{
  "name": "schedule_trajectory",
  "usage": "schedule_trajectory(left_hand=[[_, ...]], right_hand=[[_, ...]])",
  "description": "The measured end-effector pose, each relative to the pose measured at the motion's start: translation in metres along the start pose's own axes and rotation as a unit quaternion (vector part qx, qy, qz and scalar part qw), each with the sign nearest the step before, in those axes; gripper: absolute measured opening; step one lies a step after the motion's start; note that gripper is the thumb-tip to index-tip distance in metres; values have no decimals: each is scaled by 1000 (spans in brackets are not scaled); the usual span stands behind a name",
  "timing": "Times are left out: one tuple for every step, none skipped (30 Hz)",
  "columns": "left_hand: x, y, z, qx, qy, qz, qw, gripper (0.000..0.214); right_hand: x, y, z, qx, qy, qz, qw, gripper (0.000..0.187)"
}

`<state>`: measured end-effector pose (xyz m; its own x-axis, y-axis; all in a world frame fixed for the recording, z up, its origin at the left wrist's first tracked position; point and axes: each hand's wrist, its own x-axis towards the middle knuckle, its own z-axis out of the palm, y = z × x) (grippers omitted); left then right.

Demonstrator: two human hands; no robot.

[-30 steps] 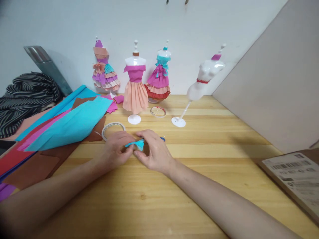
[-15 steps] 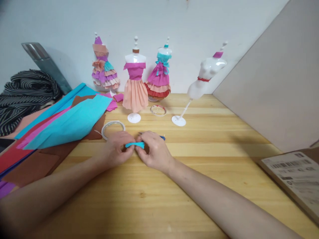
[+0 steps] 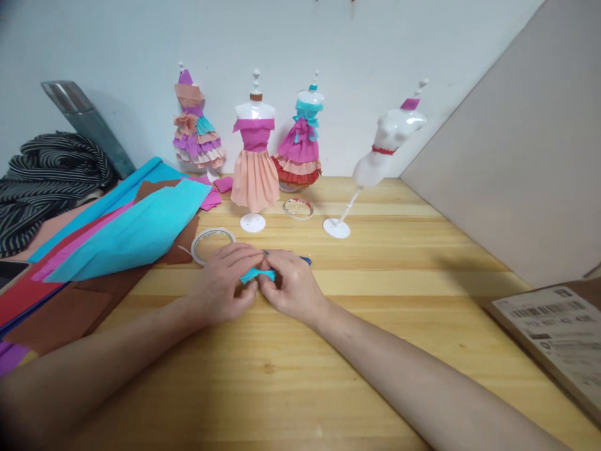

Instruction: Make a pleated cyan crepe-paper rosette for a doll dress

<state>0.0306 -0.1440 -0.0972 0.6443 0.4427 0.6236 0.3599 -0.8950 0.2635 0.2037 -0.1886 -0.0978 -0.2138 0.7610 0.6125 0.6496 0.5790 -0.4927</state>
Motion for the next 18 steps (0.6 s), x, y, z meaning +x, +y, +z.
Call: schedule_trajectory(left_hand=[[0,0,2,12,1,3,1000,25],[-1,0,3,21,1,3,1000,24],[-1,-1,4,27,2,4,1000,23],[-2,-1,5,32,1,6,999,22],[-2,-2,5,37,1,8,999,21],[-2,-3,6,42,1,11,999,21],[-3,-3,6,46,2,14,999,20],[-3,-4,6,49,3,17,999,19],[-3,-4,6,53,4,21,998,18],[-3,-4,5,56,4,24,998,17],[-3,-4,5,61,4,27,998,16],[-3,-4,4,66,2,30,997,15],[-3,-3,4,72,-1,34,997,15],[-2,-3,3,79,-5,39,996,15],[-2,-2,2,86,-10,45,995,15],[-2,-1,2,94,-16,51,994,15],[-2,0,1,100,-22,55,993,15],[-2,0,1,104,-27,55,993,16]], right_hand=[[0,0,0,0,-1,-4,1000,7],[0,0,0,-1,-3,-6,1000,7],[0,0,0,-3,-5,-7,1000,7],[0,0,0,-3,-8,-8,1000,6],[0,0,0,-3,-12,-10,1000,6],[0,1,0,-3,-16,-12,1000,6],[0,1,0,-2,-20,-14,1000,7],[0,1,0,-2,-22,-17,1000,7],[0,1,0,-3,-24,-20,1000,8],[0,1,0,-5,-24,-21,999,8],[0,1,0,-6,-24,-20,999,8],[0,2,0,-8,-24,-19,1000,8],[0,2,0,-9,-24,-18,1000,8],[0,2,0,-10,-23,-19,1000,9],[0,3,1,-11,-23,-20,999,9],[0,3,1,-12,-23,-23,999,10],[0,3,1,-13,-24,-25,999,10],[0,3,1,-15,-25,-26,999,10]])
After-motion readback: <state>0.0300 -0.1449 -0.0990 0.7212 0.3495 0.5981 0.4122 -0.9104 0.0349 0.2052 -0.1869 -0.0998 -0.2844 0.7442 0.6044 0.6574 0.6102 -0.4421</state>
